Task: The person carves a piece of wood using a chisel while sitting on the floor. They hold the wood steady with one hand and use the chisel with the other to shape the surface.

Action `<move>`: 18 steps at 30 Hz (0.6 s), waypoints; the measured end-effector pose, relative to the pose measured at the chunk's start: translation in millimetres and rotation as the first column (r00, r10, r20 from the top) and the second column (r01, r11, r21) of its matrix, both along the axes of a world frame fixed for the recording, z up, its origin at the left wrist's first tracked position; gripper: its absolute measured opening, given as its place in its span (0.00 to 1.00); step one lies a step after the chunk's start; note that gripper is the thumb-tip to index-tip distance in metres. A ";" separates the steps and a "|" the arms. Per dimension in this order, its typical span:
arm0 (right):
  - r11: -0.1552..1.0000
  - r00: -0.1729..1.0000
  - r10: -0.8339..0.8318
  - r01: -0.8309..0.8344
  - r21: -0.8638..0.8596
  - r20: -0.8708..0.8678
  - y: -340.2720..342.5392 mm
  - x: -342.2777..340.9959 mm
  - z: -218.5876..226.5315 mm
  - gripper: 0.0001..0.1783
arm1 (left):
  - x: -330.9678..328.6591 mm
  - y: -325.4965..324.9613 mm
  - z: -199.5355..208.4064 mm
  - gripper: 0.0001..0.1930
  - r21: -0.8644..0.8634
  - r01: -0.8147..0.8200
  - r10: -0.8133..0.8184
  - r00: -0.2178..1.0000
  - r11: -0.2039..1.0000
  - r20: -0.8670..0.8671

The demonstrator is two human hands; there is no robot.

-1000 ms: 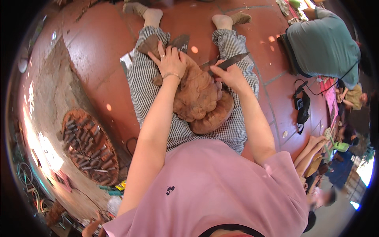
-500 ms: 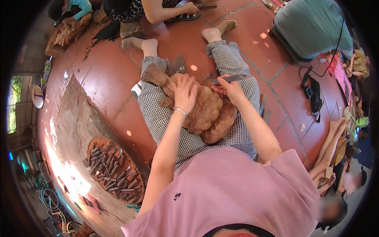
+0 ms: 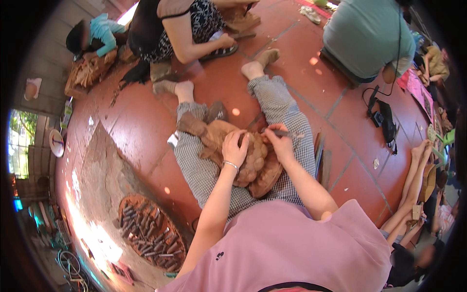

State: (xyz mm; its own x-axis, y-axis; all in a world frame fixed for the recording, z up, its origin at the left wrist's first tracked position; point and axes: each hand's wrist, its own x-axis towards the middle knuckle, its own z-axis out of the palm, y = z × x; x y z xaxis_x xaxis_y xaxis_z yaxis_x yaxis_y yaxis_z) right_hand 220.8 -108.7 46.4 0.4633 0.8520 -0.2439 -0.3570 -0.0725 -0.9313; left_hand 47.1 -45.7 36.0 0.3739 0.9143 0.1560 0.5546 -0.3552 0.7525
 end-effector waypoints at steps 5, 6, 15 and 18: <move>0.999 0.987 0.020 -0.025 0.025 0.160 -20.6 1.3 13.7 0.11 | 14.9 2.8 -1.3 0.13 -0.046 0.050 -0.047 0.997 0.998 0.065; 0.998 0.990 0.029 -0.036 0.044 0.136 -20.3 2.7 6.9 0.11 | 12.6 4.1 -0.1 0.13 -0.030 0.076 -0.072 0.992 0.997 0.100; 0.995 0.781 -0.068 0.011 0.095 0.621 -18.8 -6.4 6.0 0.09 | -16.9 -15.3 10.7 0.21 -0.013 0.138 -0.137 0.988 0.990 0.066; 0.997 0.898 -0.017 -0.020 0.079 0.439 -17.9 -6.5 13.8 0.07 | -3.2 -11.0 12.3 0.19 0.008 0.053 -0.053 0.998 0.999 0.016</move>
